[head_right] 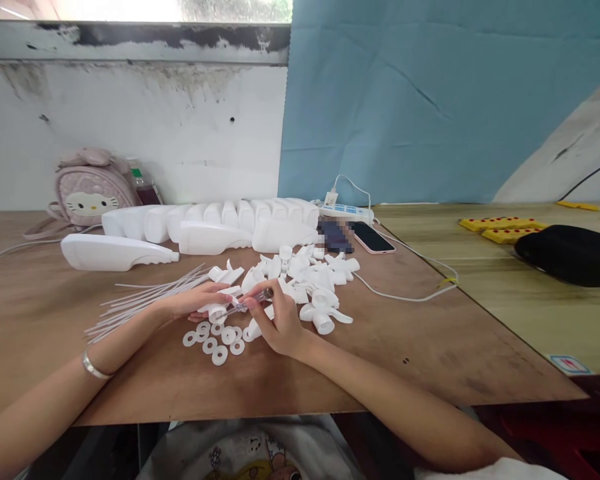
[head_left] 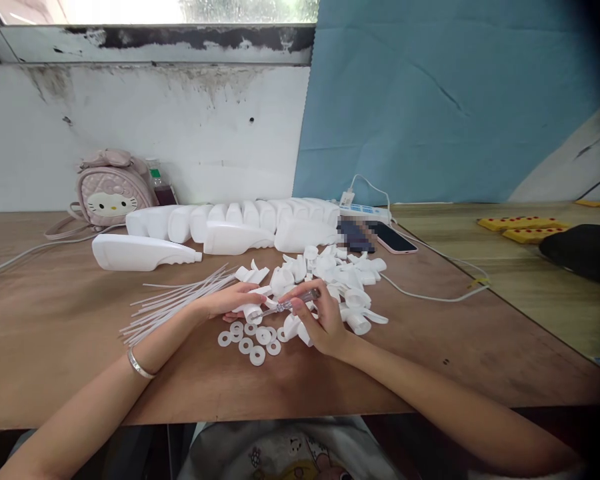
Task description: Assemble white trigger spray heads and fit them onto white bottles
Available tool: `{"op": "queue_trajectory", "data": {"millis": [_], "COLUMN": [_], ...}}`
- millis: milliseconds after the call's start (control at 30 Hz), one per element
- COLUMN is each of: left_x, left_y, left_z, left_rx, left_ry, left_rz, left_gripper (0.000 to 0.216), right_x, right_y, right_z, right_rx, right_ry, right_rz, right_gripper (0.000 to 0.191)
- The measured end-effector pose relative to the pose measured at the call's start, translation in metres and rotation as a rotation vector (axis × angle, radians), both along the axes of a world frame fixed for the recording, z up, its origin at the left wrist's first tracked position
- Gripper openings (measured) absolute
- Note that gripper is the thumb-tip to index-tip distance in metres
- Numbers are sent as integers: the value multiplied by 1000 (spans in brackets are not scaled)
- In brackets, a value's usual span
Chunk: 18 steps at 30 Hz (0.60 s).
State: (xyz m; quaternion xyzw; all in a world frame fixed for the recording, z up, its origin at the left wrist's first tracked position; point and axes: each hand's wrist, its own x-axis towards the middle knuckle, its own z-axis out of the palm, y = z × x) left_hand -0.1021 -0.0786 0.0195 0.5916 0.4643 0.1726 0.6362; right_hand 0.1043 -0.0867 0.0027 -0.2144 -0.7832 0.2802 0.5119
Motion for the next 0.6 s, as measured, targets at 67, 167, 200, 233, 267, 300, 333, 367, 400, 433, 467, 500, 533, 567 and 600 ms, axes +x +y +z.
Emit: {"op": "queue_trajectory", "data": {"millis": [67,167,200,233,267,300,333,367,400,433,467,500,533,567,600], "left_x": [0,-1,-1,-1,-1,-1,-1,-1,-1,-1,-1,-1,-1,0,0], "left_y": [1,2,2,3,3,3,3,3,3,3,4,4,4,4,4], "left_z": [-2,-6,-7,-7,-7,-7,-7,-8,-8,-8,-8,-9,-9,-10,-10], "left_rx": [-4,-19,-22,-24,-22,-20,-18,-18,-20,-22,-23,-23,-22,-23,-22], "left_ry": [-7,-27,-31,-33,-33,-30,-26,-22,-18,-14,-11,-8,-5,-2,-1], "left_rz": [8,29,33,35,36,35,37,40,43,46,49,54,59,61,65], "left_gripper": [25,25,25,25,26,26,27,27,27,28,28,28,28,28,29], "right_x": [1,1,1,1,1,1,1,1,1,1,1,1,2,2,3], "right_y": [-1,-1,0,0,0,1,1,1,1,2,2,2,1,1,1], "right_z": [0,-1,-1,-1,-1,-1,-1,-1,-1,-1,-1,0,0,1,1], "right_rx": [78,168,191,211,232,256,286,317,346,368,383,389,391,396,404], "right_ry": [4,19,26,31,34,36,40,45,51,57,64,70,73,78,83], "right_rz": [14,20,17,12,4,-4,-12,-18,-20,-18,-13,-8,-6,-7,-11], "right_gripper": [8,14,15,16,16,17,17,17,17,18,18,18,19,19,19]}}
